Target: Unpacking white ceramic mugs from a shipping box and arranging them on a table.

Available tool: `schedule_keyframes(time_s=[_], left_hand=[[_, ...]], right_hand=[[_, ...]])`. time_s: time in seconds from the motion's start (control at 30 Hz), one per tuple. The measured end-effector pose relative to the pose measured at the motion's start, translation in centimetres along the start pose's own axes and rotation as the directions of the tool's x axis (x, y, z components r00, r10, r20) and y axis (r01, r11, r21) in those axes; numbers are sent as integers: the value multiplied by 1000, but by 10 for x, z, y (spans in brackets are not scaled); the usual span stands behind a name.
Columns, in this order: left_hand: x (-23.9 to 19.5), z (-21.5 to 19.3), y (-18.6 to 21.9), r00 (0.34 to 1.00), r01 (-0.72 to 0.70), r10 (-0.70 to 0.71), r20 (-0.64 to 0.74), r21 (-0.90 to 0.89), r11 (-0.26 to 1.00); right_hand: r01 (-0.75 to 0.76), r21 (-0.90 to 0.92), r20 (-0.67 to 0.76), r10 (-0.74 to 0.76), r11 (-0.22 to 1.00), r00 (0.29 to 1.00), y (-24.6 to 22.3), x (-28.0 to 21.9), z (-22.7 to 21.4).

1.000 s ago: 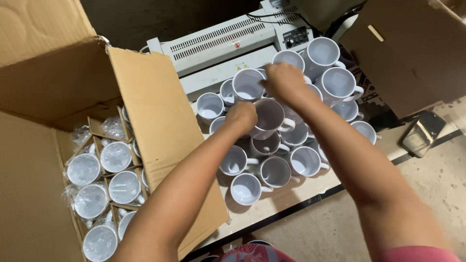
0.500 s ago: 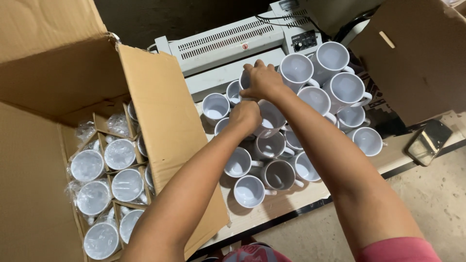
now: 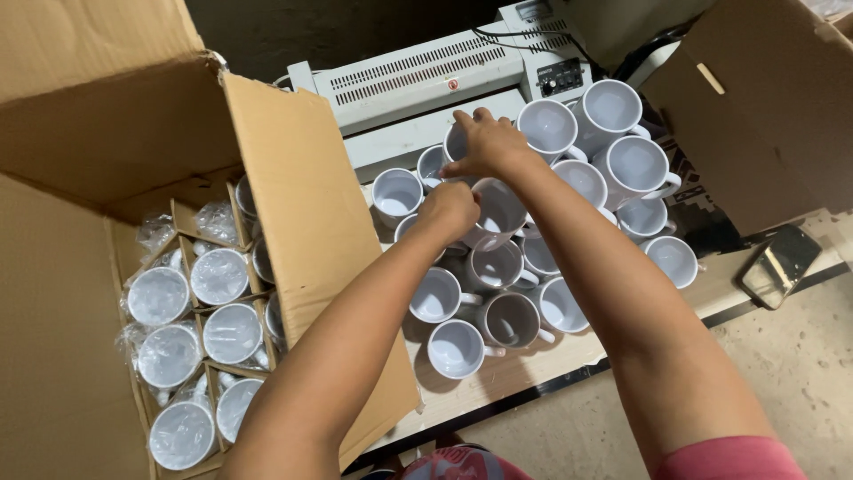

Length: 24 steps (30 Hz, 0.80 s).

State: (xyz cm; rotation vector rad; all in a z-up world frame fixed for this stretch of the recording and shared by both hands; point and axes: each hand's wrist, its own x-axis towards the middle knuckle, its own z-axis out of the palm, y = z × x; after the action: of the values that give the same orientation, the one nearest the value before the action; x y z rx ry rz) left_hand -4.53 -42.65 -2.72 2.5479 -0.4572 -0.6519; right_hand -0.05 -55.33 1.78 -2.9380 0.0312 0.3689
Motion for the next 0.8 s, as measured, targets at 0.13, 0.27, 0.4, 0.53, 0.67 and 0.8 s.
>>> schedule_keyframes(time_s=[0.13,0.27,0.4,0.53,0.67,0.8], left_hand=[[-7,-9,7,1000,11,-11,-13,-2,1000],[-15,-17,12,999,42,-42,26,-18,999],[-5,-6,5,1000,9,-9,-6,-6,1000],[-18,-24,14,998,61,-62,35,18,998],[-19,-44,16,1000,19,-19,14,-51,998],[3,-59,6,944,-258,273,-187,99,961]], right_hand=[[-2,-25,-10,2,1000,1000,6,8,8],[-20,-16,-39,19,1000,999,12,14,14],[-48,27,-5,48,999,999,13,11,10],[-29,35,-33,30,999,999,12,7,7],[24,37,-146,-18,999,989,16,3,4],[152,2,-344,-143,988,928,18,4,-11]])
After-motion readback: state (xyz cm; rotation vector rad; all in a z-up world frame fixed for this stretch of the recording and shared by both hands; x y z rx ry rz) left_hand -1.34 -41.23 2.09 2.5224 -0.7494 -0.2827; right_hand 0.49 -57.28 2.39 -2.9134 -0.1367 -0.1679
